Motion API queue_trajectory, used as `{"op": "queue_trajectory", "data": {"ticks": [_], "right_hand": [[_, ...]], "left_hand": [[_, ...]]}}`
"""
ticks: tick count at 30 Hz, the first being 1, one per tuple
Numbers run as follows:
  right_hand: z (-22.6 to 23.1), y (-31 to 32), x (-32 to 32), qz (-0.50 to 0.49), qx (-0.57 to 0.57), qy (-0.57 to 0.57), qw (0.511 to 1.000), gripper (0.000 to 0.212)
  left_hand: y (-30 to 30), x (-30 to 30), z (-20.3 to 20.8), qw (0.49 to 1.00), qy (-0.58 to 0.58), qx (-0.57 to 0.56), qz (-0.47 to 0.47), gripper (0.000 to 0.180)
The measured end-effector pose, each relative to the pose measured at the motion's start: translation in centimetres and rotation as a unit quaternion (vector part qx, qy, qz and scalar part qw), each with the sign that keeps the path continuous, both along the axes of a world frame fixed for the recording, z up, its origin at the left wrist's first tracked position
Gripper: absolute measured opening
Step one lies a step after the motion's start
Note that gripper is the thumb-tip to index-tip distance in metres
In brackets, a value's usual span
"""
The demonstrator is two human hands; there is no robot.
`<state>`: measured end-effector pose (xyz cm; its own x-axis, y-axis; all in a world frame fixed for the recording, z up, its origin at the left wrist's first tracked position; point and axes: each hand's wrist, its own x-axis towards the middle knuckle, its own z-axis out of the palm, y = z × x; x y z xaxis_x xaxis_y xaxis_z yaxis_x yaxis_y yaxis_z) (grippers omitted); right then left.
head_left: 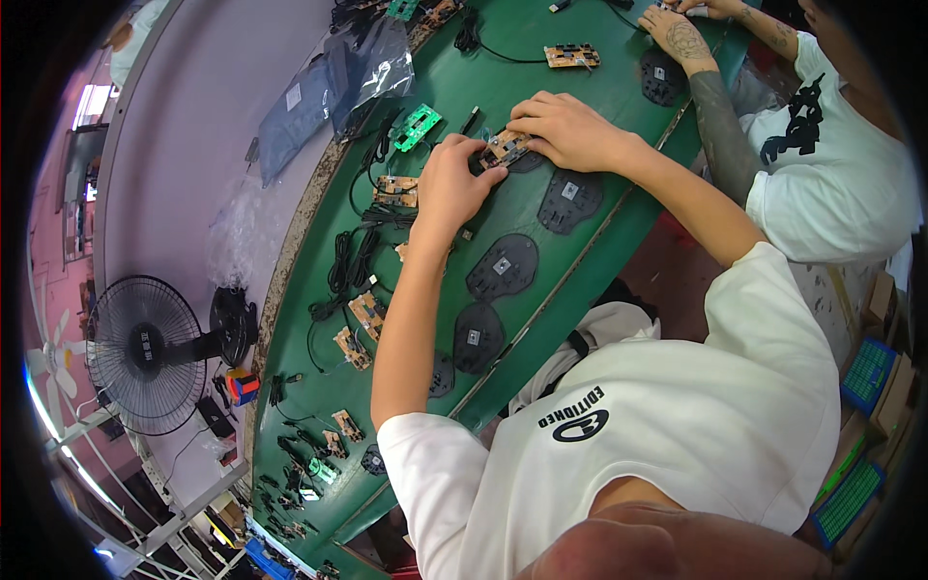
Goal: The person assembles electronic computer mice components by hand, combining PCB boards, computer mouse shells, electronic components, and cables on an assembly line.
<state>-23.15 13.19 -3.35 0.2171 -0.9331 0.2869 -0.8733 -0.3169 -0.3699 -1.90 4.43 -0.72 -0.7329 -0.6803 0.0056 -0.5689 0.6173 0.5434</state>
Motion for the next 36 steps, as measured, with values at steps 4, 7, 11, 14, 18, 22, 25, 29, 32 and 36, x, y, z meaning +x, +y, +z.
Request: {"op": "queue_trajectory", "data": {"ticks": [4,7,11,14,18,22,25,29,32,36], "right_hand": [[-0.1,0.2,0.4,-0.011,0.013,0.009,1.000,0.032],[-0.2,0.3,0.7,-0.025,0.006,0.008,1.000,0.032],[-0.1,0.3,1.1,-0.047,0.013,-0.002,0.999,0.030],[-0.2,0.6,1.7,-0.066,0.018,-0.001,0.998,0.030],[-0.1,0.8,2.2,-0.090,-0.008,0.027,0.996,0.028],[0.8,-0.4,1.5,-0.084,0.054,0.031,0.995,0.023],[-0.4,-2.0,0.0,-0.090,0.050,-0.122,0.987,0.017],[-0.8,-2.6,0.1,-0.108,0.050,-0.127,0.985,0.018],[-0.3,-2.8,0.2,-0.129,0.094,-0.139,0.977,0.020],[-0.7,-2.6,0.4,-0.127,0.066,-0.127,0.982,0.021]], "left_hand": [[0.6,0.0,-0.7,0.999,0.013,-0.033,0.005,0.042],[0.5,0.6,-0.9,0.997,0.033,-0.072,-0.025,0.041],[0.2,0.2,-1.0,0.998,0.024,-0.046,-0.020,0.041],[0.3,-0.1,-0.5,1.000,0.012,-0.027,-0.001,0.039],[0.3,-0.1,-0.7,0.998,-0.001,-0.054,-0.017,0.044],[-0.8,-0.4,-0.1,1.000,-0.015,0.015,-0.011,0.046],[-0.7,-0.2,-0.4,1.000,-0.021,-0.004,-0.021,0.049],[-0.6,0.2,-1.3,0.998,-0.002,-0.046,-0.032,0.048],[-0.4,-0.1,-1.1,0.999,0.002,-0.038,-0.031,0.047],[-0.5,-0.2,-0.9,1.000,-0.004,-0.009,-0.013,0.044]]}}
